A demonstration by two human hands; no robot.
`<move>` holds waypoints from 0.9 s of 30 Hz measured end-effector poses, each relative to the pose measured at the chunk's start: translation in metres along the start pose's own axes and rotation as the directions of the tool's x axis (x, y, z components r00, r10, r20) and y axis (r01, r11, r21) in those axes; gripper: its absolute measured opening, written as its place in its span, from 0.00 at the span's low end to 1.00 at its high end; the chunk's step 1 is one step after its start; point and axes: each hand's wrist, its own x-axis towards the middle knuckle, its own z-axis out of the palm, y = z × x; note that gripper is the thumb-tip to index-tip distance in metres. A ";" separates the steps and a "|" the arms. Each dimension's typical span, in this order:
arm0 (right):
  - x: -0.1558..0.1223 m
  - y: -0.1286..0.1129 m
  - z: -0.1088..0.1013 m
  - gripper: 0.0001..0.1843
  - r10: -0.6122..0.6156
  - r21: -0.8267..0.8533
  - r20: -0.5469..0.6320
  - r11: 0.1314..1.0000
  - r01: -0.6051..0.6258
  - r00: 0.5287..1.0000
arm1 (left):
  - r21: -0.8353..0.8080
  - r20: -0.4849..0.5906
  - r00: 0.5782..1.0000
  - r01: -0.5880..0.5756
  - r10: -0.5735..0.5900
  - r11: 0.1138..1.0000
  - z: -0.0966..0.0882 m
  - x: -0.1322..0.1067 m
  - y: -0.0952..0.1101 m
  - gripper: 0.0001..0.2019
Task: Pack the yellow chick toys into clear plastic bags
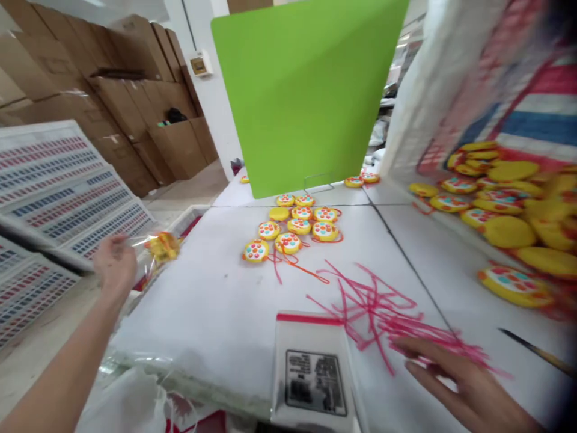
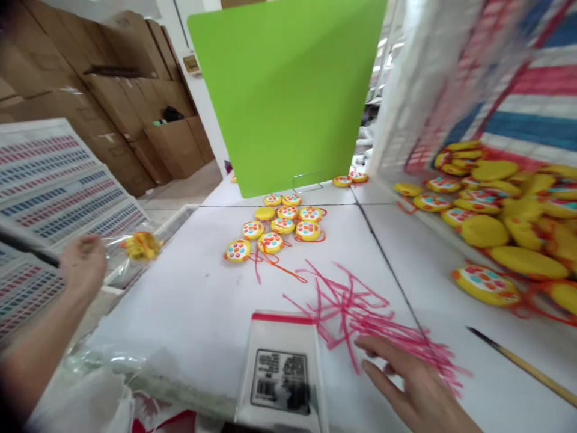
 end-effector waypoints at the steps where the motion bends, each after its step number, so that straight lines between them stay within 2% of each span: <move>1: -0.003 -0.013 -0.003 0.18 -0.008 -0.018 -0.023 1.000 0.008 1.000 | 0.017 0.014 0.999 -0.029 0.029 0.999 0.003 0.000 0.004 0.11; 2: -0.005 -0.026 -0.005 0.18 -0.010 -0.005 0.001 1.000 0.010 1.000 | 0.020 0.082 0.994 -0.080 0.078 0.997 0.008 -0.008 0.008 0.14; 3: -0.006 -0.037 -0.007 0.18 -0.018 0.044 0.079 0.999 0.014 0.997 | 0.011 0.204 0.963 -0.181 0.175 0.983 0.014 -0.025 0.012 0.16; 4: -0.007 -0.045 -0.008 0.18 -0.033 0.103 0.160 0.995 0.016 0.987 | -0.050 0.348 0.902 -0.252 0.254 0.966 0.021 -0.049 0.015 0.15; 5: -0.006 -0.050 -0.007 0.18 -0.056 0.148 0.235 0.989 0.021 0.970 | -0.110 0.424 0.857 -0.274 0.294 0.955 0.029 -0.078 0.017 0.13; 6: -0.006 -0.052 -0.005 0.17 -0.077 0.155 0.261 0.987 0.037 0.962 | -0.164 0.501 0.800 -0.288 0.331 0.944 0.035 -0.110 0.017 0.12; 7: -0.005 -0.050 -0.002 0.17 -0.091 0.121 0.239 0.991 0.064 0.967 | -0.231 0.570 0.728 -0.302 0.380 0.925 0.041 -0.144 0.017 0.13; 10: 0.000 -0.040 0.007 0.18 -0.148 -0.149 0.007 0.978 0.147 0.989 | -0.315 0.697 0.518 -0.400 0.496 0.861 0.049 -0.228 0.014 0.17; 12: 0.004 -0.036 0.007 0.20 -0.176 -0.202 -0.009 0.964 0.171 0.984 | -0.331 0.724 0.444 -0.449 0.528 0.830 0.051 -0.262 0.012 0.19; 15: 0.019 -0.039 0.001 0.21 -0.136 -0.223 0.042 0.964 0.142 0.990 | -0.341 0.678 0.420 -0.547 0.603 0.764 0.057 -0.284 0.013 0.19; 18: 0.054 -0.044 -0.001 0.21 -0.113 -0.358 0.048 0.925 0.123 0.992 | -0.350 0.587 0.399 -0.660 0.705 0.665 0.068 -0.292 0.016 0.20; 22: 0.132 -0.048 0.009 0.23 -0.120 -0.453 0.073 0.881 0.140 0.990 | -0.350 0.454 0.355 -0.772 0.817 0.530 0.088 -0.297 0.018 0.18; 27: 0.235 -0.051 0.030 0.24 -0.113 -0.503 0.056 0.855 0.126 0.992 | -0.294 0.361 0.351 -0.837 0.864 0.463 0.116 -0.307 0.000 0.15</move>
